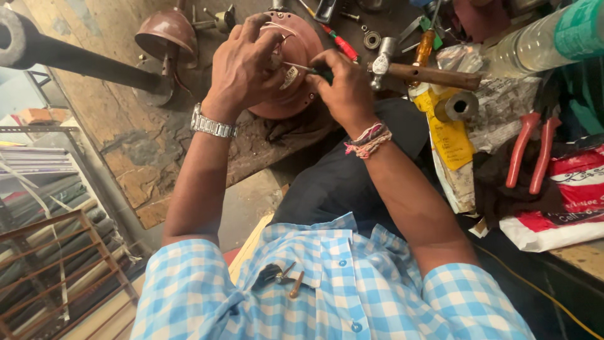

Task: The person uses a screwdriver to tighten screws on a small white electrical component attached to a reddish-brown circular base. They repeatedly adjust the component and wires, occasionally picking up a wooden-handled tool to tap the assembly. The work is performed on a cluttered workbench with various tools and parts visible.

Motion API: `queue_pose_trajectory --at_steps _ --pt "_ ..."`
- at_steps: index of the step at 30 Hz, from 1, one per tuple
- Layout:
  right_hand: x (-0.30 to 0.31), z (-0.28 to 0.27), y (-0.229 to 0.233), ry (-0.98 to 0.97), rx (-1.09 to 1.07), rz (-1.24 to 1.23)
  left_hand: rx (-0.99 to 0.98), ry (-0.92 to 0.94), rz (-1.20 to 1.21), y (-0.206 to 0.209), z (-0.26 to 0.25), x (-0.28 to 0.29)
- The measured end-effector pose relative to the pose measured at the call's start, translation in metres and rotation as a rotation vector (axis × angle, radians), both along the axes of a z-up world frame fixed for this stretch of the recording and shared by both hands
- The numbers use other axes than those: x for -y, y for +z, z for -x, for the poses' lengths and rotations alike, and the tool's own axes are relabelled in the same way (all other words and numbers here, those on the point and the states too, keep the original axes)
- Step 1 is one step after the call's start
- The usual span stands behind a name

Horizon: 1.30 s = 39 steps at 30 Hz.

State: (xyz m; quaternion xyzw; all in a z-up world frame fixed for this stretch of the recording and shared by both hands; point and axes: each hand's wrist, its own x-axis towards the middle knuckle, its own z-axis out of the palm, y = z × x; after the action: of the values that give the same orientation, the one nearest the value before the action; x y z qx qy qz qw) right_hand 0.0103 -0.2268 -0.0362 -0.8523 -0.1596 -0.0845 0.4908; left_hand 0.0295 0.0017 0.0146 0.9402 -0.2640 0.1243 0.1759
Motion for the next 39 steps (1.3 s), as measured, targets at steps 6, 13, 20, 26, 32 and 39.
queue_pose_trajectory --at_steps 6,13,20,26,32,39 --pt "-0.004 -0.001 0.001 0.028 0.007 -0.017 0.01 0.006 -0.004 -0.001 0.0 0.0" --pt "-0.006 -0.001 0.004 0.024 -0.009 -0.01 0.011 0.015 -0.007 -0.001 0.0 0.0" --pt "-0.007 -0.001 0.006 0.044 -0.018 -0.026 0.028 0.02 -0.018 -0.001 0.0 0.0" --pt "-0.007 -0.001 0.002 0.006 0.056 0.046 0.022 0.023 -0.025 0.0 0.0 0.001" --pt "-0.009 -0.001 0.004 -0.004 0.188 0.273 0.017 0.005 -0.002 0.004 -0.001 0.003" --pt "-0.006 -0.007 -0.004 0.008 0.126 0.202 0.008 0.001 0.012 0.011 0.003 0.006"
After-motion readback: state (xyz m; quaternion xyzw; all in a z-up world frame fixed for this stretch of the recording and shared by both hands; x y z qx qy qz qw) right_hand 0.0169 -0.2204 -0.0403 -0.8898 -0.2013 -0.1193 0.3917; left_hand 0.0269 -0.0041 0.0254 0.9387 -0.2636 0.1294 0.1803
